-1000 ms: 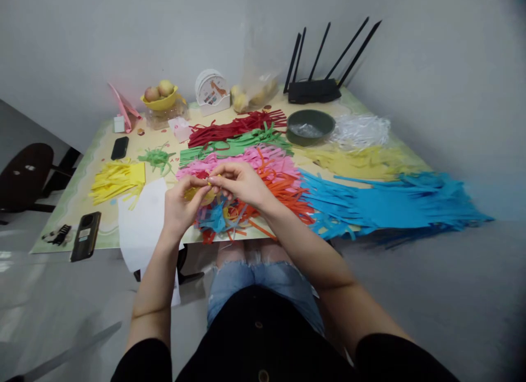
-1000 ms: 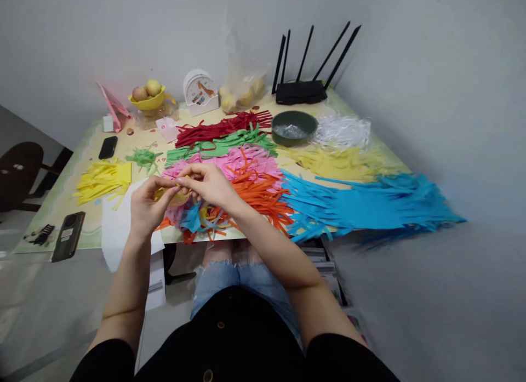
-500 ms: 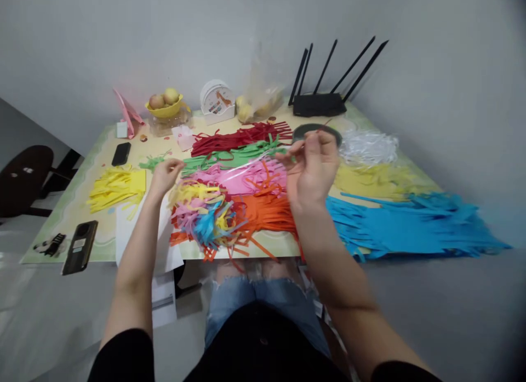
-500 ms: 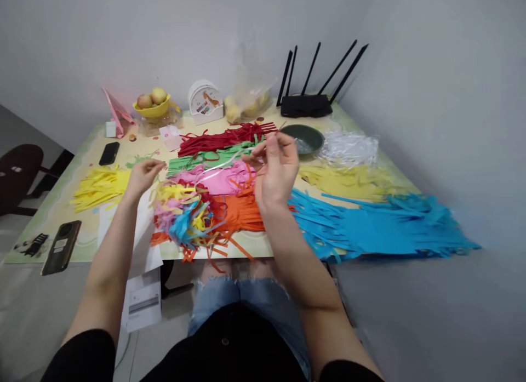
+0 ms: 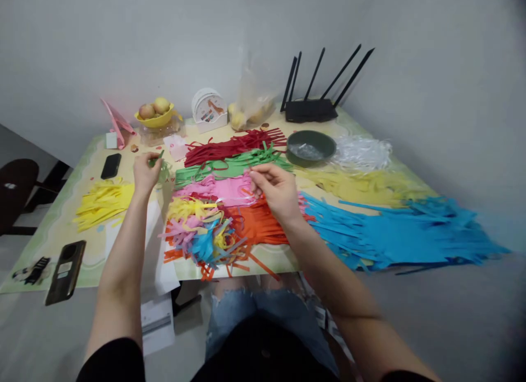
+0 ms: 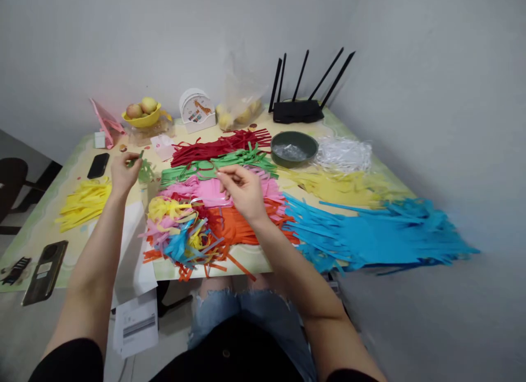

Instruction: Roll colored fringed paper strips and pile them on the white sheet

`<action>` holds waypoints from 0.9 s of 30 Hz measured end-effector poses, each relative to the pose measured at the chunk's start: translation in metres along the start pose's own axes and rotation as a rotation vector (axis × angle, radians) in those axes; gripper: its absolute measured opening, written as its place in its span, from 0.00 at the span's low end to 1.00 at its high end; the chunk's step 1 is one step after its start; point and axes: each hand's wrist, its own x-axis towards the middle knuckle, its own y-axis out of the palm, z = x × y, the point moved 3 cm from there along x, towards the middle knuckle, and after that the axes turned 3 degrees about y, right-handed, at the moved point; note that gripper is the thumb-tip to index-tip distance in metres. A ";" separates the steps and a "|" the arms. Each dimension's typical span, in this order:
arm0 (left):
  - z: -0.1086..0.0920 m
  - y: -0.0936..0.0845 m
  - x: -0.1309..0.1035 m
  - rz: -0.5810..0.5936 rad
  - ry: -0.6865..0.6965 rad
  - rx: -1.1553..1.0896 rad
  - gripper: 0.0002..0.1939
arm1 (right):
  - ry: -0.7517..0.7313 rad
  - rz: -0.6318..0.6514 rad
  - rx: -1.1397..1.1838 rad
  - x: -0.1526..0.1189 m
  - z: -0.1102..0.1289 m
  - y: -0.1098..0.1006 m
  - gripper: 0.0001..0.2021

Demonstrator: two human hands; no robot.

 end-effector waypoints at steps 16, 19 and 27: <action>-0.180 0.008 -0.131 0.114 -0.244 -0.696 0.17 | -0.190 0.315 -0.271 -0.046 0.053 0.074 0.10; -0.183 0.009 -0.135 0.113 -0.268 -0.719 0.16 | -0.195 0.320 -0.260 -0.050 0.057 0.073 0.09; -0.190 0.010 -0.139 0.109 -0.277 -0.799 0.14 | -0.198 0.322 -0.285 -0.055 0.064 0.069 0.08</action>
